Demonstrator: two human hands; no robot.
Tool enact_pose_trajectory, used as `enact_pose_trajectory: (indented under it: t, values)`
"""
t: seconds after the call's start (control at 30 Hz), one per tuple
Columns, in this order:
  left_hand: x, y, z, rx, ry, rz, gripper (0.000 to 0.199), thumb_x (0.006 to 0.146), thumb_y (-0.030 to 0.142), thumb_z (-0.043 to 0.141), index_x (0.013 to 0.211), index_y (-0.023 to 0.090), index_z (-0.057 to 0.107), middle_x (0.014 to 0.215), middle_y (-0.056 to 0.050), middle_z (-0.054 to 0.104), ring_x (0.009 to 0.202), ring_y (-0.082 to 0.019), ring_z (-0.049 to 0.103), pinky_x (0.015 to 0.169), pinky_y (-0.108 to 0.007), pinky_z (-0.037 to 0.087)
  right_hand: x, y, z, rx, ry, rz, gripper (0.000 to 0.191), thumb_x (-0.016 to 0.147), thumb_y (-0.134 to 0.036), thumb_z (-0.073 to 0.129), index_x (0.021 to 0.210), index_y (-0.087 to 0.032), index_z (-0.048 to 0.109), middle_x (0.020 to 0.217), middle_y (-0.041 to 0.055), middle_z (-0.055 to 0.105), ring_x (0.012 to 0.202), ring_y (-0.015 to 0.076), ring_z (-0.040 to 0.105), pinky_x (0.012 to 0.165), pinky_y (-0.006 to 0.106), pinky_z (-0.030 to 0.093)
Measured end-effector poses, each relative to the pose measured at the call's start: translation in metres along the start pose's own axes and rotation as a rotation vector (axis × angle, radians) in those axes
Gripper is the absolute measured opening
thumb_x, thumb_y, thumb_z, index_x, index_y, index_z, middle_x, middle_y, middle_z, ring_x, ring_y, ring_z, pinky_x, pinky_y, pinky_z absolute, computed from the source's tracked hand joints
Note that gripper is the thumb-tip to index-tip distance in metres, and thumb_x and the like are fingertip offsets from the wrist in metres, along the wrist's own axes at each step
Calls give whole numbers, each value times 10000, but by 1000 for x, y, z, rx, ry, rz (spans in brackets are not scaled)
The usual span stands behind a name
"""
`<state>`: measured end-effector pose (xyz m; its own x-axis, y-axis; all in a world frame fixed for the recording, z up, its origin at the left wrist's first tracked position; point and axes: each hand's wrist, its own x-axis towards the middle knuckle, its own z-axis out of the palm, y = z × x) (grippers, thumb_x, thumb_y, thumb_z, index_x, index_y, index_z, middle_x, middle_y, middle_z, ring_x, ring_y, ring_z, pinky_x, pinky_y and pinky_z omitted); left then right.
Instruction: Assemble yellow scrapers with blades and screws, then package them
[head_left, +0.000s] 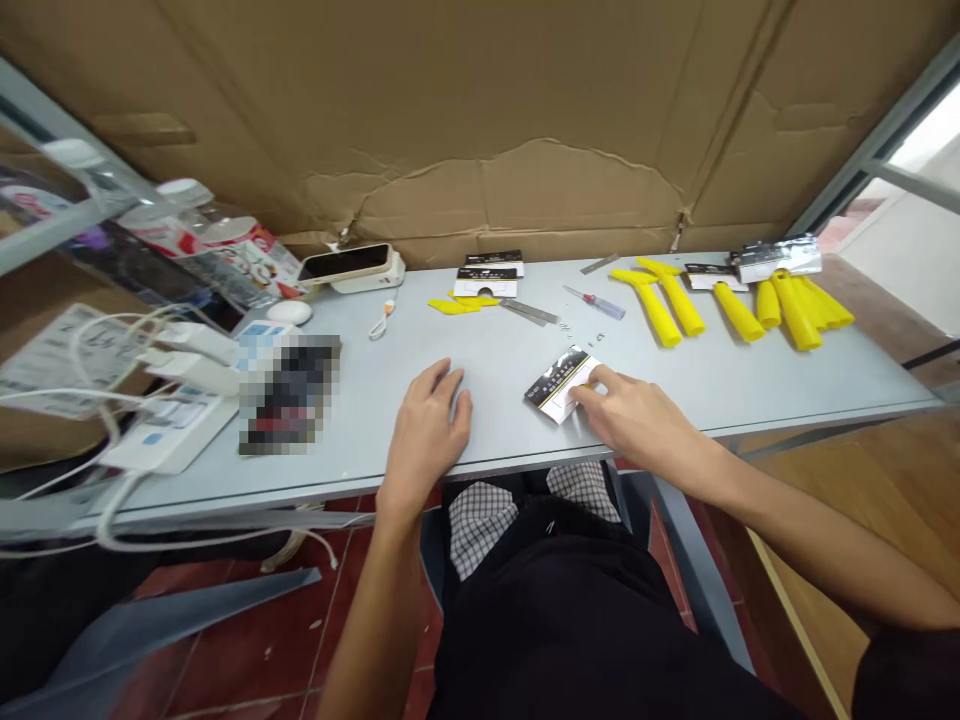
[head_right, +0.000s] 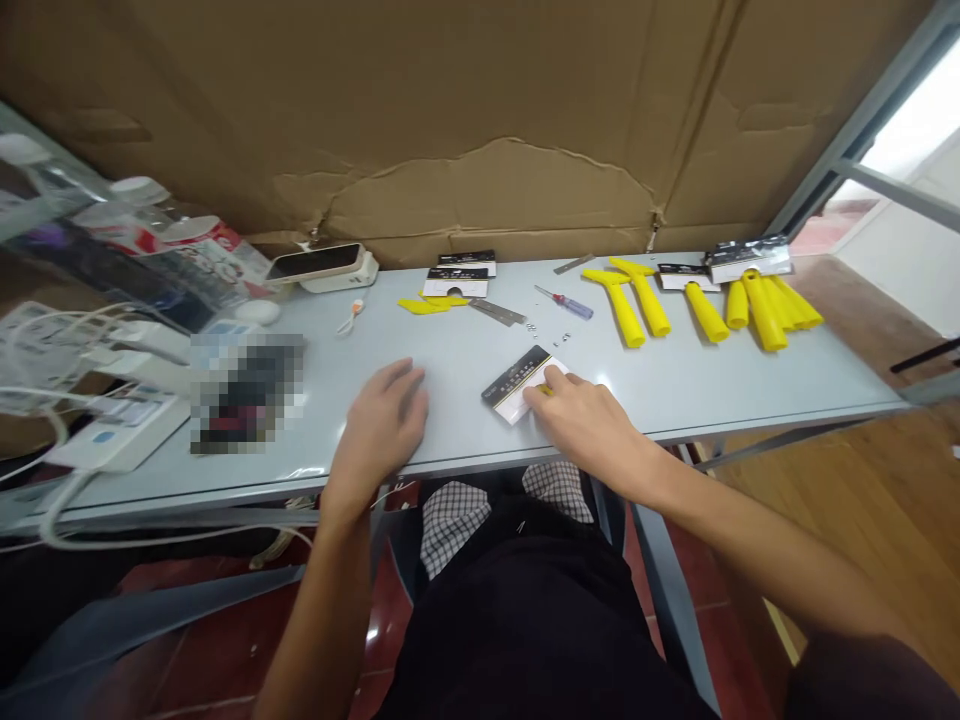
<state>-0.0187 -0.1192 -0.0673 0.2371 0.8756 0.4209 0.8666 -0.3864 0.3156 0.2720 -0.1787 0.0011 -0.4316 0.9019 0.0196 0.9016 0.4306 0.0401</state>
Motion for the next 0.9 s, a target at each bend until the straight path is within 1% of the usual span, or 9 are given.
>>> enact_pose_trajectory:
  t: [0.1,0.13,0.23,0.3,0.4,0.47,0.57,0.7,0.9]
  values:
    - [0,-3,0,-16,-1,6,465,1057,330,470,1318,49,732,1492,-265,643,1404,-404,615,1228,-577,474,-9,33,-16,-6,65,129,315,1042,-171,469,1188,-184,747,1179,157,677,742,214,619,594,379,372]
    - [0,-3,0,-22,-4,7,474,1060,349,466,1313,56,739,1494,-259,642,1404,-410,614,1231,-577,471,-9,49,-23,-13,135,194,329,1042,-193,479,1222,-194,754,1172,157,679,735,212,610,614,381,385]
    - [0,-3,-1,-57,-1,3,494,1070,375,445,1311,64,743,1506,-258,631,1409,-423,607,1241,-590,457,-5,113,-45,-55,333,396,321,1021,-221,528,1204,-221,792,1187,155,673,861,240,627,736,396,432]
    - [0,-2,-2,-68,1,-4,486,1072,389,448,1320,93,743,1513,-239,632,1417,-423,601,1242,-597,454,2,162,-55,-82,400,528,330,1020,-220,540,1245,-196,780,1223,176,657,1004,264,616,834,412,429]
    - [-1,0,-4,-72,-7,-14,483,1074,404,455,1335,113,739,1520,-222,631,1421,-423,596,1240,-602,453,16,227,-55,-76,387,693,403,1086,-263,475,1396,-108,679,1370,260,587,1205,298,561,957,442,389]
    - [-1,0,-4,-72,-13,-17,498,1075,404,451,1337,93,738,1518,-237,627,1420,-428,593,1239,-604,452,26,255,-44,-70,301,774,421,1087,-230,453,1431,-96,656,1435,285,554,1261,306,540,982,449,375]
    - [0,1,-5,-65,-18,-11,519,1071,399,450,1320,53,746,1503,-265,629,1410,-433,596,1241,-596,448,40,275,-21,-60,203,828,392,1025,-182,530,1355,-107,727,1368,274,629,1199,306,586,934,425,403]
    - [0,1,-5,-42,-20,11,502,1058,391,468,1310,62,750,1470,-249,662,1402,-418,600,1236,-584,455,51,281,3,-77,133,895,372,965,-217,633,1302,-144,772,1315,260,676,1107,328,640,878,420,443]
    - [1,0,-4,-35,-20,14,479,1049,398,481,1308,96,747,1435,-221,692,1392,-386,606,1229,-570,465,54,277,-1,-94,163,880,388,1022,-257,529,1272,-76,765,1296,339,676,1138,384,646,871,475,436]
